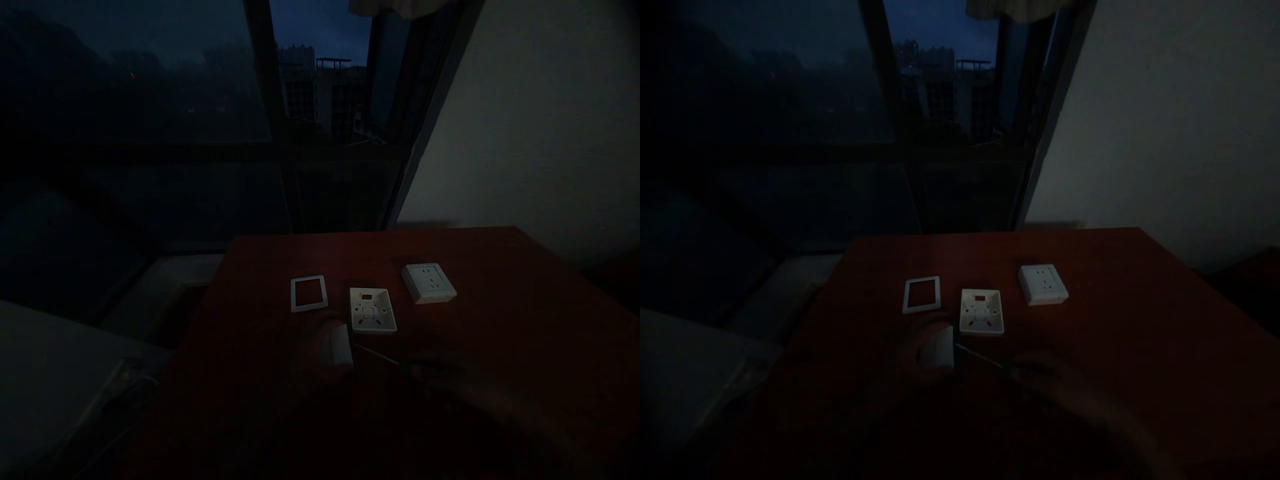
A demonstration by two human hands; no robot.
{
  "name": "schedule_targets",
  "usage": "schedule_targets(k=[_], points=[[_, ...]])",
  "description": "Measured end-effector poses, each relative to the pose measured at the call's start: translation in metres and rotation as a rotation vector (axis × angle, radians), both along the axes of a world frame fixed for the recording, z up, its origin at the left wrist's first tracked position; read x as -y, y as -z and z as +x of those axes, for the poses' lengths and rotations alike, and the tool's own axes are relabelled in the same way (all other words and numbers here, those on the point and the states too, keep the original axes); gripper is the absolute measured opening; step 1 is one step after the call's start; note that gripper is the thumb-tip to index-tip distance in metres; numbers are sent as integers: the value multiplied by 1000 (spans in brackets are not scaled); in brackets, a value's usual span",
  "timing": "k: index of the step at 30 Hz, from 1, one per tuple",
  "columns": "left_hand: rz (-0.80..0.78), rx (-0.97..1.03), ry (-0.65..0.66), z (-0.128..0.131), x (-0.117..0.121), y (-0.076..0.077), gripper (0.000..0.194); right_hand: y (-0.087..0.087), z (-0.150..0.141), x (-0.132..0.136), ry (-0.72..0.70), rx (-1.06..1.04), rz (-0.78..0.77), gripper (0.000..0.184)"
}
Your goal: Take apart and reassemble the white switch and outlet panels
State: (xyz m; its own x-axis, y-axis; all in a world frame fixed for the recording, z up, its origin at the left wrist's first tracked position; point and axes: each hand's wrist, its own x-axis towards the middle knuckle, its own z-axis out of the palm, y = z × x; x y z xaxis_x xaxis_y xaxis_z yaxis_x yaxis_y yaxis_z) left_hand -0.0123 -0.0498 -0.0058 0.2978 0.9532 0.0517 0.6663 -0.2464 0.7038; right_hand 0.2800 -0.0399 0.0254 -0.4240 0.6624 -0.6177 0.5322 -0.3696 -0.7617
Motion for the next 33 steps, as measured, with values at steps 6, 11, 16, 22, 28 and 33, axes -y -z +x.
schedule_targets(k=[6,11,16,22,28,33], points=[[124,34,-161,-8,-9,-5,60,3,-2,17,171,-6,66,50],[245,-189,-256,-29,-42,-16,55,1,-5,21,191,-10,101,48],[203,-333,-167,-40,-72,-17,54,-2,-9,23,214,-4,73,48],[224,-306,2,-48,-79,-9,60,3,-7,26,229,-3,50,50],[188,-224,-47,-38,-41,-23,52,9,-5,26,174,84,157,52],[38,-169,11,-30,2,-8,69,-22,-14,20,-13,191,324,40]])
